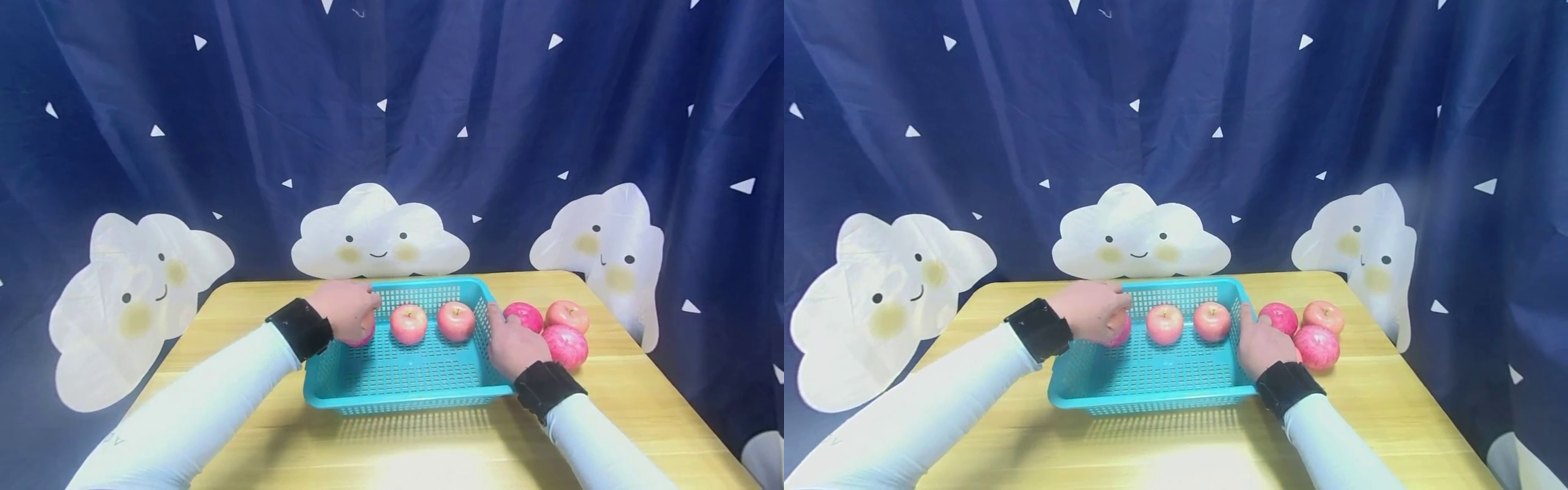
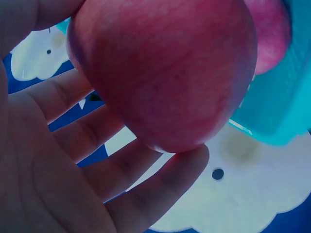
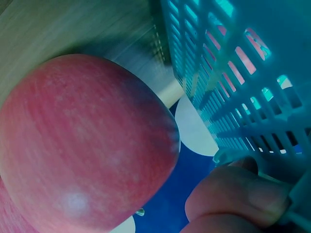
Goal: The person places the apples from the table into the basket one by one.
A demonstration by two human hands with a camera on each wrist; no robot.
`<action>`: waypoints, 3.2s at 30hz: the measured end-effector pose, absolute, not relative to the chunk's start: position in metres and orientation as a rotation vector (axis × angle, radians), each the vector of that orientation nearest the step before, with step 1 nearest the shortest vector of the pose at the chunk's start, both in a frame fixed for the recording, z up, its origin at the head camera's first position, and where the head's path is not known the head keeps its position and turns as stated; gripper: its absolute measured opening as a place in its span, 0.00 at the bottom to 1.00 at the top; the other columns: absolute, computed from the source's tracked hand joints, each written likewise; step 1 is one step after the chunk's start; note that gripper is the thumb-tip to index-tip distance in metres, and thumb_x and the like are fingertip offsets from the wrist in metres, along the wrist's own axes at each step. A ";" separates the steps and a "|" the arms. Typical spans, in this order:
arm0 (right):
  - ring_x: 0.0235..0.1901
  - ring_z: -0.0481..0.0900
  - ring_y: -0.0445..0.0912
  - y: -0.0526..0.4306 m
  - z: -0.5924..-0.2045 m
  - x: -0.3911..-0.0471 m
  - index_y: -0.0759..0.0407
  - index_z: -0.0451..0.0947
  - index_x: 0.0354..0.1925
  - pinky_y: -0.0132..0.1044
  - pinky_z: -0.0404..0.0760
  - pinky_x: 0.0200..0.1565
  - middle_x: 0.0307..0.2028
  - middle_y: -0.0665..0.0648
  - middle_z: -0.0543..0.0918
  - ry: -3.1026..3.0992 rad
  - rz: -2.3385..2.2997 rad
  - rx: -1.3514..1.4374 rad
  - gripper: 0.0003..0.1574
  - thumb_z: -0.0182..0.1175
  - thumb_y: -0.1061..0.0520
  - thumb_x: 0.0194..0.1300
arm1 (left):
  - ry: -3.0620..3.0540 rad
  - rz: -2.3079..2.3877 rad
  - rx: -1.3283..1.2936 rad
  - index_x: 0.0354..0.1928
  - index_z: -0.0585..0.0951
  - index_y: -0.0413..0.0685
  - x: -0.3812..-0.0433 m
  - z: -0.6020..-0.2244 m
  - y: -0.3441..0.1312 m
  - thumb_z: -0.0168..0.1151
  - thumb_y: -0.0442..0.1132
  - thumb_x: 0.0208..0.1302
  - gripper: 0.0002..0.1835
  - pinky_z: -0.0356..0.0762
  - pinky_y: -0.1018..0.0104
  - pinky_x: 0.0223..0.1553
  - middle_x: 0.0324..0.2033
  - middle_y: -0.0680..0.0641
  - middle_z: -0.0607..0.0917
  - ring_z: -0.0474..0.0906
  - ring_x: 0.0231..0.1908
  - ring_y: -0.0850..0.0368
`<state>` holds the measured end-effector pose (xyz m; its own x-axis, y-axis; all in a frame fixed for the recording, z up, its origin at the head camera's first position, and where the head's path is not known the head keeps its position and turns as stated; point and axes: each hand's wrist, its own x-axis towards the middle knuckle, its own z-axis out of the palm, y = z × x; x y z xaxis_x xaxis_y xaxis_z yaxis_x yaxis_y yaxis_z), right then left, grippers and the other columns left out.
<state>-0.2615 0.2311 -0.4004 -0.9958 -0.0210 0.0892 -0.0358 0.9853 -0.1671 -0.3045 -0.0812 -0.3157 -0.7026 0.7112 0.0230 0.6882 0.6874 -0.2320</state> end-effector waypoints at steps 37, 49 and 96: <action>0.38 0.78 0.65 0.230 -0.398 -0.263 0.56 0.46 0.73 0.62 0.80 0.34 0.56 0.78 0.68 -3.071 0.270 0.013 0.40 0.50 0.53 0.68 | -2.924 0.245 -1.227 0.53 0.77 0.55 -0.314 -0.382 -0.030 0.59 0.42 0.57 0.20 0.77 0.61 0.21 0.59 0.42 0.71 0.71 0.17 0.55; 0.35 0.78 0.64 0.231 -0.398 -0.262 0.57 0.48 0.72 0.63 0.80 0.33 0.54 0.78 0.69 -3.050 0.266 0.035 0.41 0.52 0.53 0.67 | -2.884 0.161 -1.222 0.36 0.77 0.55 -0.312 -0.380 -0.041 0.59 0.47 0.54 0.09 0.74 0.62 0.23 0.35 0.48 0.77 0.72 0.22 0.55; 0.33 0.79 0.63 0.233 -0.397 -0.260 0.58 0.48 0.72 0.62 0.80 0.31 0.51 0.77 0.71 -3.027 0.252 0.067 0.43 0.54 0.55 0.65 | -2.912 -0.332 -0.713 0.70 0.57 0.36 -0.248 -0.398 -0.164 0.50 0.71 0.59 0.51 0.69 0.43 0.57 0.70 0.38 0.56 0.52 0.66 0.46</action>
<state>-0.2598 0.2325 -0.3969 -0.9937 -0.0352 0.1064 -0.0523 0.9853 -0.1624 -0.2480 -0.1642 -0.3985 -0.8810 0.4408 0.1720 0.4682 0.8646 0.1823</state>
